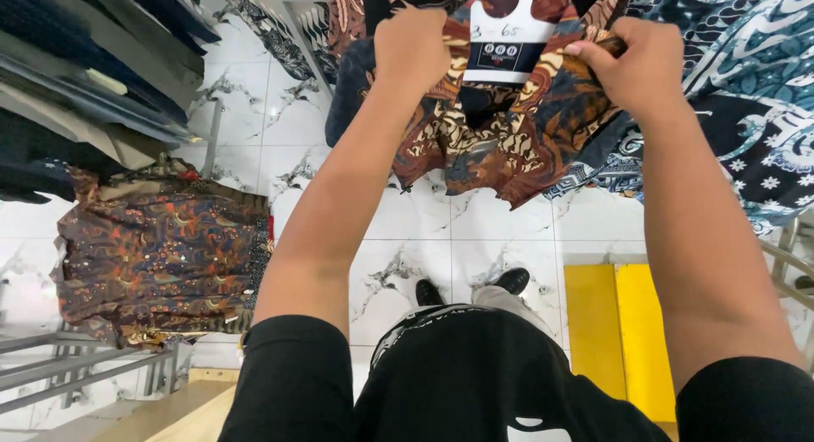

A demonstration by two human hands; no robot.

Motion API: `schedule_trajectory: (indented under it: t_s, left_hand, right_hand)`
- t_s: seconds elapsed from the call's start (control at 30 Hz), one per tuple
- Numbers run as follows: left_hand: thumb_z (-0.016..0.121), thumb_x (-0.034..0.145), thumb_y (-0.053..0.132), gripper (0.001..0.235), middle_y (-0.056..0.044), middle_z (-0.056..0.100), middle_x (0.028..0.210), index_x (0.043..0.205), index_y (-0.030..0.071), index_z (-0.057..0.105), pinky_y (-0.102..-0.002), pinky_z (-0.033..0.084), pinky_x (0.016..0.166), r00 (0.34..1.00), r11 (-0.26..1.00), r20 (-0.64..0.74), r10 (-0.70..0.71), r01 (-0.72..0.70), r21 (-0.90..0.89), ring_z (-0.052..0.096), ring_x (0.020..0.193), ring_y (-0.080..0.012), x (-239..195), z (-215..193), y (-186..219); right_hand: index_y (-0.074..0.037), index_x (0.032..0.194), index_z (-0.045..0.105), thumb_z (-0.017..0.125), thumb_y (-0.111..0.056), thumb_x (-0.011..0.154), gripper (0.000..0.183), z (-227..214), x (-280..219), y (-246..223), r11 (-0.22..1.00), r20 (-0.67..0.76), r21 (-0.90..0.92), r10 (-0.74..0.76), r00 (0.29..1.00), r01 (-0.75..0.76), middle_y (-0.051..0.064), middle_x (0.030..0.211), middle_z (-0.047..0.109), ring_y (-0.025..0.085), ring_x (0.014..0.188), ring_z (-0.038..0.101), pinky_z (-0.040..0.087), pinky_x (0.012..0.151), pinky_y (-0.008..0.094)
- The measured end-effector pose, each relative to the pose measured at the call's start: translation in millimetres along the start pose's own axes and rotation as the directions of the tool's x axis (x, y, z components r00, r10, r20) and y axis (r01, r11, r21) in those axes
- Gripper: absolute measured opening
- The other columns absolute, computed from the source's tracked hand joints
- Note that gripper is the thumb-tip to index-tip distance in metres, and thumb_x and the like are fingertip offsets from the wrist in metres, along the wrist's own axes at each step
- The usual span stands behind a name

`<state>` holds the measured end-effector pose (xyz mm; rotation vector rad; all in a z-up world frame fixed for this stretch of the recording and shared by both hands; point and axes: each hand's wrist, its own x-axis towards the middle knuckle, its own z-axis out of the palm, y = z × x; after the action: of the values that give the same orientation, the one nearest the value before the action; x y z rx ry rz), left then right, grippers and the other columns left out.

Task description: Picking up a shirt on a hanger, inspecting the fabric, adjusting the shirt's position on the hanger, and returning it to the rack.

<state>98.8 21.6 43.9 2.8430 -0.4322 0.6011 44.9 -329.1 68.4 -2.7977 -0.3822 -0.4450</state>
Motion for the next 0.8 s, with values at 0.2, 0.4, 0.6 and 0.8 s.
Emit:
schedule_trajectory:
  t_s: [0.2, 0.4, 0.6, 0.8]
  left_hand:
    - [0.057, 0.098, 0.029, 0.019, -0.001, 0.057, 0.071, 0.11, 0.013, 0.06, -0.042, 0.044, 0.056, 0.984, 0.986, -0.06, 0.167, -0.169, -0.014, 0.052, 0.061, -0.0231, -32, -13, -35]
    - [0.066, 0.105, 0.054, 0.049, -0.006, 0.061, 0.072, 0.11, 0.006, 0.062, -0.034, 0.037, 0.043, 0.974, 0.955, -0.192, 0.122, -0.167, -0.244, 0.055, 0.054, -0.0205, -77, -11, -97]
    - [0.064, 0.099, 0.071, 0.067, -0.006, 0.048, 0.061, 0.107, 0.004, 0.063, -0.036, 0.032, 0.042, 0.983, 0.966, -0.007, -0.182, 0.177, -0.189, 0.043, 0.049, -0.0192, -133, 24, -153]
    - [0.07, 0.096, 0.066, 0.07, -0.009, 0.063, 0.073, 0.132, 0.007, 0.064, -0.04, 0.047, 0.047, 0.925, 0.918, 0.131, -0.357, 0.373, -0.135, 0.056, 0.056, -0.0255, -187, 2, -181]
  right_hand:
    - [-0.006, 0.089, 0.053, 0.089, -0.039, 0.122, 0.06, 25, -21, 25, 0.989, -0.1, 0.131, 0.075, 0.992, -0.062, 0.007, 0.077, 0.049, 0.02, 0.068, 0.042, 0.032, 0.055, 0.038]
    - [-0.008, 0.097, 0.062, 0.083, -0.046, 0.117, 0.048, 69, -61, 62, 0.94, -0.127, 0.21, 0.299, 0.946, -0.269, 0.011, 0.089, 0.064, 0.034, 0.087, 0.053, 0.043, 0.06, 0.051]
    - [-0.002, 0.094, 0.065, 0.068, -0.036, 0.121, 0.044, 103, -120, 97, 0.922, -0.1, 0.055, 0.388, 0.916, -0.384, 0.019, 0.076, 0.065, 0.041, 0.062, 0.061, 0.045, 0.054, 0.051]
    - [-0.002, 0.109, 0.066, 0.053, -0.027, 0.114, 0.029, 144, -209, 142, 0.722, -0.132, -0.073, 0.677, 0.724, -0.688, 0.03, 0.096, 0.073, 0.057, 0.084, 0.066, 0.052, 0.071, 0.063]
